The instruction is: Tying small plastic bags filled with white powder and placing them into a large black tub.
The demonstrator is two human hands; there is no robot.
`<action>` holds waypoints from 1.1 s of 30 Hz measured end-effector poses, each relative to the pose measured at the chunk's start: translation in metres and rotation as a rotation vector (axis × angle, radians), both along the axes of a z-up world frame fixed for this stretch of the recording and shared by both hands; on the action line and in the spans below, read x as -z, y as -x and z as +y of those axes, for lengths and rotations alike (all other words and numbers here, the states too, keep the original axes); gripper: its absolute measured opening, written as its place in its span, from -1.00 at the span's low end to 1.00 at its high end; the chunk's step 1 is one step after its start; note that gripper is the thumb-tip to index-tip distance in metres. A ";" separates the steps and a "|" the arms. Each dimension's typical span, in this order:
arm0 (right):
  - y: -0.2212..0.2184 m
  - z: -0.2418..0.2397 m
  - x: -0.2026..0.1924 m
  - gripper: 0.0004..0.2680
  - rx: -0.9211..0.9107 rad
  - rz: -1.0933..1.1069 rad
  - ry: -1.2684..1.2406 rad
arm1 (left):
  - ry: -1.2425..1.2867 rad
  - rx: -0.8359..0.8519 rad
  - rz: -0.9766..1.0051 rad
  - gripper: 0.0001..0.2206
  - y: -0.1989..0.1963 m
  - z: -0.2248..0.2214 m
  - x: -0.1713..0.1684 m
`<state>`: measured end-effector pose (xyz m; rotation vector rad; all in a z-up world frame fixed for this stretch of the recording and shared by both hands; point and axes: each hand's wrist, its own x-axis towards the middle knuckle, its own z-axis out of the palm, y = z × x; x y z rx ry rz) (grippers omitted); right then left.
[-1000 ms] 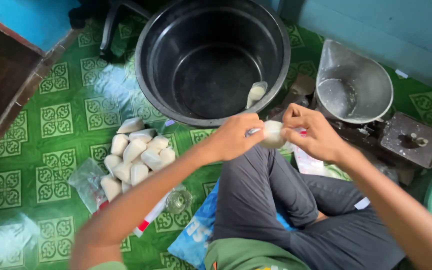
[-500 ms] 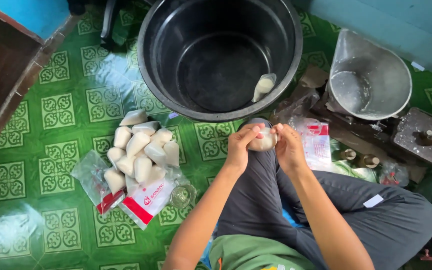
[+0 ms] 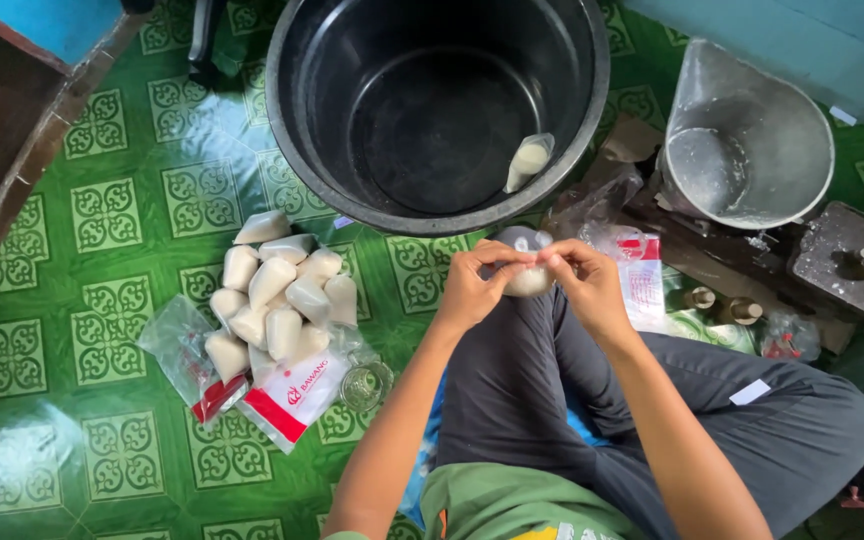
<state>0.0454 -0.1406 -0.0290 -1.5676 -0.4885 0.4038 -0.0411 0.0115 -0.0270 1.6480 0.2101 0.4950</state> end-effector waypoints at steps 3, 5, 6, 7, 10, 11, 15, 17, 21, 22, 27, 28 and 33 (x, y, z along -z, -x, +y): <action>0.000 0.004 -0.012 -0.71 0.043 0.044 -0.033 | -0.059 -0.148 0.005 -0.96 -0.002 -0.009 -0.007; -0.002 0.004 -0.018 -0.78 0.047 0.053 0.029 | -0.091 -0.174 -0.010 -0.91 0.000 -0.010 -0.029; -0.002 0.003 -0.020 -0.84 0.051 0.064 0.092 | -0.122 -0.200 -0.023 -0.85 0.002 -0.011 -0.039; -0.002 0.004 -0.024 -0.84 0.052 0.065 0.093 | -0.122 -0.199 -0.022 -0.85 0.002 -0.010 -0.033; 0.000 0.005 -0.031 -0.90 0.086 0.078 0.176 | -0.297 -0.166 -0.030 -0.93 0.001 -0.008 -0.022; 0.002 0.005 -0.028 -0.92 0.093 0.019 0.188 | -0.330 -0.180 -0.044 -0.92 0.001 -0.010 -0.024; 0.015 0.006 -0.030 -0.89 0.103 -0.115 0.163 | -0.397 -0.257 -0.086 -0.93 -0.004 -0.014 -0.023; 0.021 0.006 -0.030 -0.89 0.120 -0.171 0.152 | -0.402 -0.281 -0.105 -0.90 -0.003 -0.017 -0.021; 0.028 0.010 -0.018 -0.94 0.228 -0.231 0.081 | -0.370 -0.317 -0.084 -0.88 -0.001 -0.020 -0.023; 0.029 0.010 -0.018 -0.94 0.230 -0.232 0.080 | -0.372 -0.315 -0.085 -0.88 0.001 -0.021 -0.024; 0.026 0.003 0.007 -0.95 0.251 -0.099 -0.034 | -0.211 -0.142 0.065 -0.73 0.005 -0.019 -0.018; 0.019 0.001 0.009 -0.95 0.252 -0.097 -0.033 | -0.211 -0.141 0.067 -0.73 0.004 -0.017 -0.015; -0.003 -0.007 -0.008 -0.89 0.005 -0.669 0.123 | -0.167 -0.124 0.124 -0.72 0.002 -0.015 -0.015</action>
